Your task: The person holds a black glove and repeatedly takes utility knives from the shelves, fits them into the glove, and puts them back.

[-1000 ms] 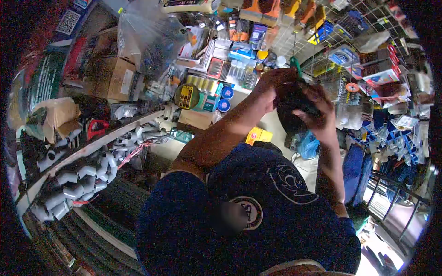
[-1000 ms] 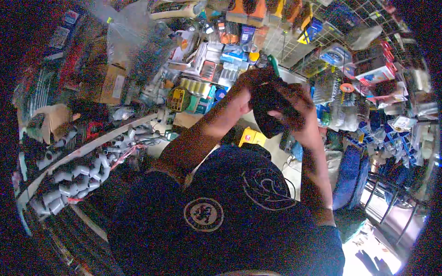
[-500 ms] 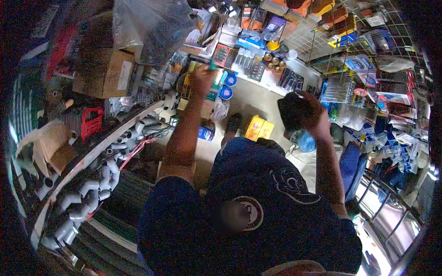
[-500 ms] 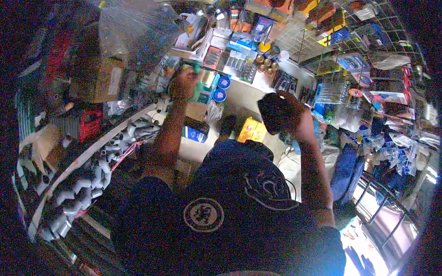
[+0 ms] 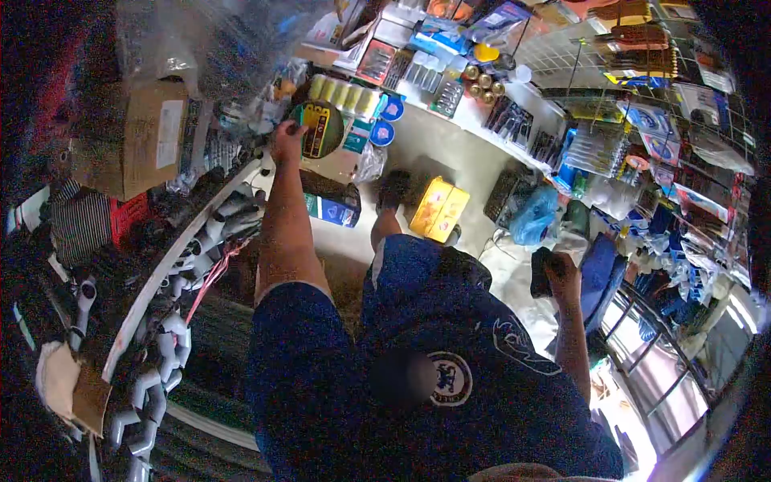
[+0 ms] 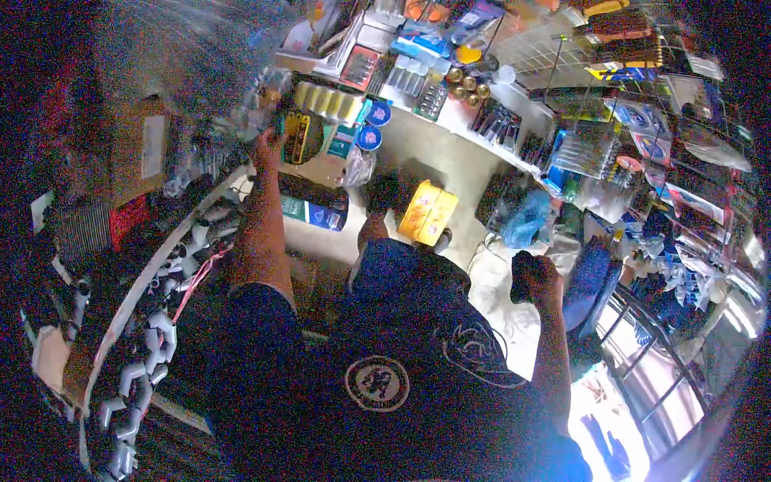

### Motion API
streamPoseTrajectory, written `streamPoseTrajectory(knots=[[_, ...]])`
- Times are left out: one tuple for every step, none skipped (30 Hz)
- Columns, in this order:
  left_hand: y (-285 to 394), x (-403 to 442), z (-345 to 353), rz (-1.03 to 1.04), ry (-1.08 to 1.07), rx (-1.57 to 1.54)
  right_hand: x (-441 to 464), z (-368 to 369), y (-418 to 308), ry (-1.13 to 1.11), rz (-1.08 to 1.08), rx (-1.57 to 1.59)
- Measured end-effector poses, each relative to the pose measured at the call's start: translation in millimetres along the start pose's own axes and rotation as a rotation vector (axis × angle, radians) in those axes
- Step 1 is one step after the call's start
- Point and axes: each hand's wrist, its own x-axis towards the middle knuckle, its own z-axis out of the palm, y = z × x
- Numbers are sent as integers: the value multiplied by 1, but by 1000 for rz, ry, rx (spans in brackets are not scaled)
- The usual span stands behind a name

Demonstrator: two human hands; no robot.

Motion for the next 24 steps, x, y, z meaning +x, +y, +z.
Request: streamPoseTrajectory(knots=[[3, 0, 1, -9, -8, 54, 0, 4, 11, 0, 16, 36], [7, 1, 3, -14, -13, 106, 1, 6, 22, 4, 30, 74], [7, 6, 6, -40, -68, 161, 2, 5, 24, 23, 2, 70], [7, 7, 7, -60, -100, 149, 3, 5, 26, 44, -27, 67], [6, 6, 9, -81, -132, 138, 4, 5, 29, 63, -55, 64], [9, 5, 9, -101, -165, 127, 7, 6, 34, 74, -42, 46], [12, 2, 11, -75, -124, 148, 13, 7, 40, 84, -28, 28], [14, -1, 13, -51, -83, 168, 15, 8, 45, 91, -15, 9], [17, -6, 14, -28, -41, 189, 13, 8, 41, 111, -43, 41], [26, -9, 11, -70, -43, 154, 12, 7, 35, 114, -47, 79], [36, -12, 7, -111, -46, 119, 10, 6, 30, 118, -51, 117], [41, -13, 4, -150, -48, 83, 9, 6, 28, 124, -55, 156], [39, -13, 5, -131, -54, 73, 8, 7, 29, 113, -26, 212], [34, -13, 6, -111, -61, 65, 5, 8, 30, 102, 3, 268], [26, -13, 10, -91, -67, 56, 3, 9, 31, 92, 32, 325], [12, -12, 18, -108, -82, 18, 1, 8, 25, 96, 46, 271], [-9, -10, 31, -126, -98, -19, -4, 5, 15, 98, 61, 217], [-26, -8, 43, -145, -113, -58, -6, 4, 9, 101, 75, 162], [-39, -7, 54, -86, -106, -50, -6, 4, 12, 106, 69, 119], [-50, -7, 64, -28, -100, -43, -6, 5, 18, 110, 63, 75], [-55, -7, 67, 29, -93, -35, -6, 5, 24, 114, 57, 30], [-40, -11, 59, 49, -102, 75, -7, 6, 30, 114, 60, 59], [-6, -20, 43, 70, -110, 185, -9, 8, 37, 115, 64, 88], [18, -25, 30, 91, -119, 294, -9, 9, 41, 118, 68, 116]])
